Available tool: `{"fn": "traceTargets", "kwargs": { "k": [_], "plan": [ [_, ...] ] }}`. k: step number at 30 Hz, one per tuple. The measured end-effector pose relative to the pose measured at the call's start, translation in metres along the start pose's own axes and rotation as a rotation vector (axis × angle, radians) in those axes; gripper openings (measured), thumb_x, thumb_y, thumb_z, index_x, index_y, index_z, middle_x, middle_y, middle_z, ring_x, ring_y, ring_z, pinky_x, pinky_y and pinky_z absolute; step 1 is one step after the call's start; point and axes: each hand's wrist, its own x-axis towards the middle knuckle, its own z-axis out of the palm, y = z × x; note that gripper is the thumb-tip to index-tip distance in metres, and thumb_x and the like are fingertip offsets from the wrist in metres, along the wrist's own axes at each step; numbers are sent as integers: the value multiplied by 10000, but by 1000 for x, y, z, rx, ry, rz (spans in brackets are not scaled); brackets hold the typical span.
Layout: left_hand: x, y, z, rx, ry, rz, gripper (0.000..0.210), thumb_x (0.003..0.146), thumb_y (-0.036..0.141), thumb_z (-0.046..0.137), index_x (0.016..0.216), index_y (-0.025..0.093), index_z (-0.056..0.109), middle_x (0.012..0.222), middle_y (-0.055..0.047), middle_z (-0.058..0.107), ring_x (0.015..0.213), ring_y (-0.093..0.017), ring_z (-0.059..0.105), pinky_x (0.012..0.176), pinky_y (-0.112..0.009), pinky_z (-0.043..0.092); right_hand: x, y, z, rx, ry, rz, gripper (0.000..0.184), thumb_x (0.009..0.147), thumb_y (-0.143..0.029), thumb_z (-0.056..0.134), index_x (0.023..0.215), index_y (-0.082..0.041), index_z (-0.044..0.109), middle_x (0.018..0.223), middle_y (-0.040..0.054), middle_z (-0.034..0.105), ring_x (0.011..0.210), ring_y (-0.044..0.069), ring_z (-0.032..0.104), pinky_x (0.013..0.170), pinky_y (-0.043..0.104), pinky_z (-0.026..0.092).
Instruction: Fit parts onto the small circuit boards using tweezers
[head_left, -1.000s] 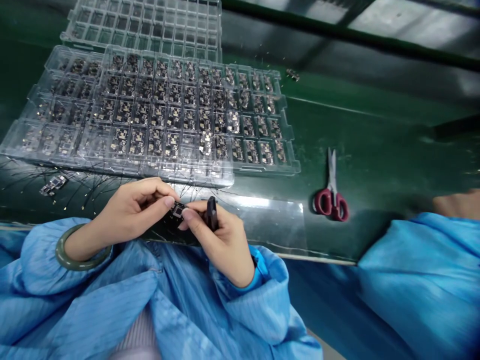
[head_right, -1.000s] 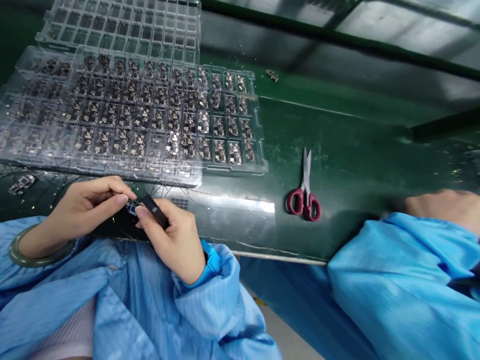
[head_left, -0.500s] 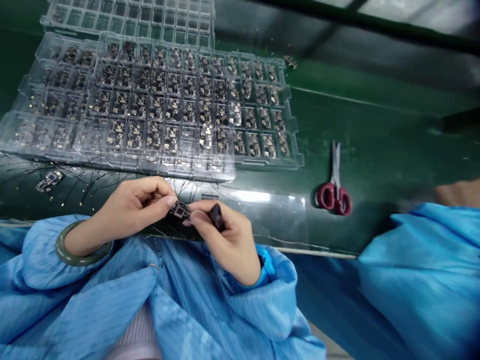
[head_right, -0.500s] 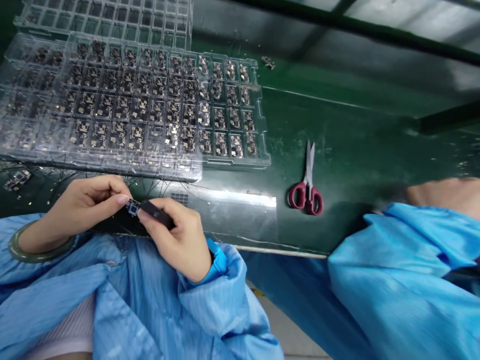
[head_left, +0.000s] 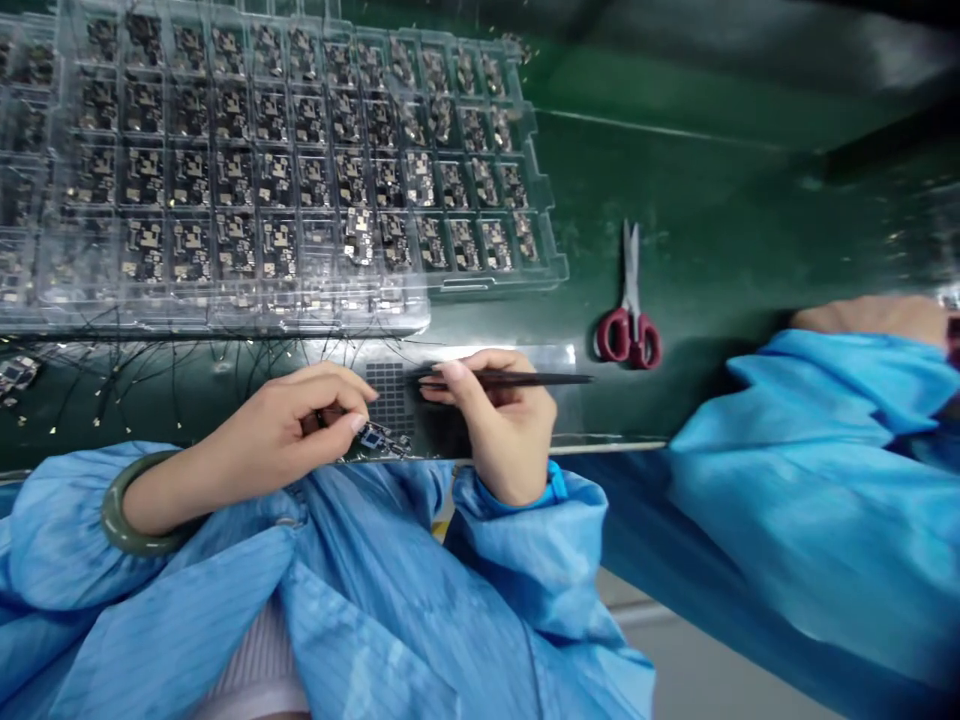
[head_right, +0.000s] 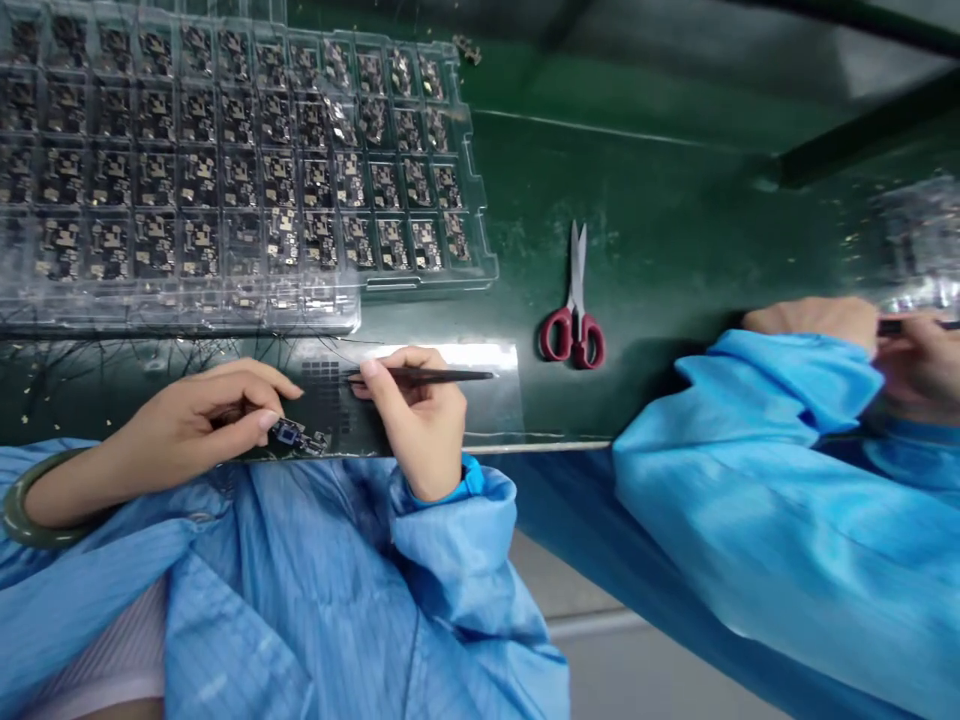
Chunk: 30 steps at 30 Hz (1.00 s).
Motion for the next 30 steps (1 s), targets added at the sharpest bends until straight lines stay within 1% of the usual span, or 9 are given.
{"fn": "traceTargets", "kwargs": {
  "k": [3,8,15,17,20,22,25,27,30],
  "plan": [
    [4,0,5,60,-106,-10,132,870,168,512,775,175,603,1205,-69,630,737,-104,635,645,-213,495,-1,5,3,-96,15,-24,211,799,-378,696,777,-240,537,643,-29,656,584,168,685,589,323,591],
    [6,-1,7,148,-230,-23,121,856,152,515,786,191,605,1268,-70,629,779,-134,674,694,-241,513,-10,7,-5,-217,27,-24,204,823,-390,663,776,-244,530,594,-28,646,501,161,646,510,309,545],
    [6,-1,5,166,-264,-27,114,864,160,517,795,195,600,1236,-71,655,622,-105,641,665,-243,517,-22,12,-7,-340,82,-47,202,825,-389,643,749,-240,532,594,-29,615,489,140,590,506,288,505],
    [6,-1,5,169,-267,-31,116,866,160,515,796,199,599,1220,-66,665,663,-116,655,670,-241,516,-21,14,-6,-386,84,-67,196,828,-388,635,753,-237,535,603,-28,608,493,138,589,506,282,495],
    [6,-2,5,174,-274,-44,116,867,163,516,790,197,596,1238,-70,653,828,-152,681,686,-234,509,-20,14,-5,-445,109,-89,194,832,-384,628,753,-235,531,588,-30,594,483,139,586,496,279,483],
    [5,-2,5,177,-273,-50,109,863,167,524,783,195,593,1253,-73,643,857,-157,680,693,-233,506,-19,13,-6,-433,79,-78,203,830,-386,630,745,-236,522,578,-31,594,469,140,587,481,282,481],
    [6,-2,5,180,-272,-55,112,863,167,525,777,193,591,1265,-75,635,736,-127,668,691,-240,507,-18,11,-6,-324,17,-10,213,839,-396,625,747,-241,512,568,-35,606,466,148,610,476,287,497],
    [6,-1,5,179,-275,-51,116,867,165,518,780,195,589,1247,-69,645,681,-114,652,689,-241,508,-19,12,-6,-299,43,2,209,842,-398,624,757,-242,514,576,-34,618,480,151,622,493,291,513],
    [6,-1,5,176,-271,-33,129,871,155,505,777,198,582,1153,-50,688,654,-113,642,691,-239,508,-20,15,-5,-365,105,-44,205,835,-395,633,761,-239,522,622,-20,640,494,148,618,505,297,518]
  ]
}}
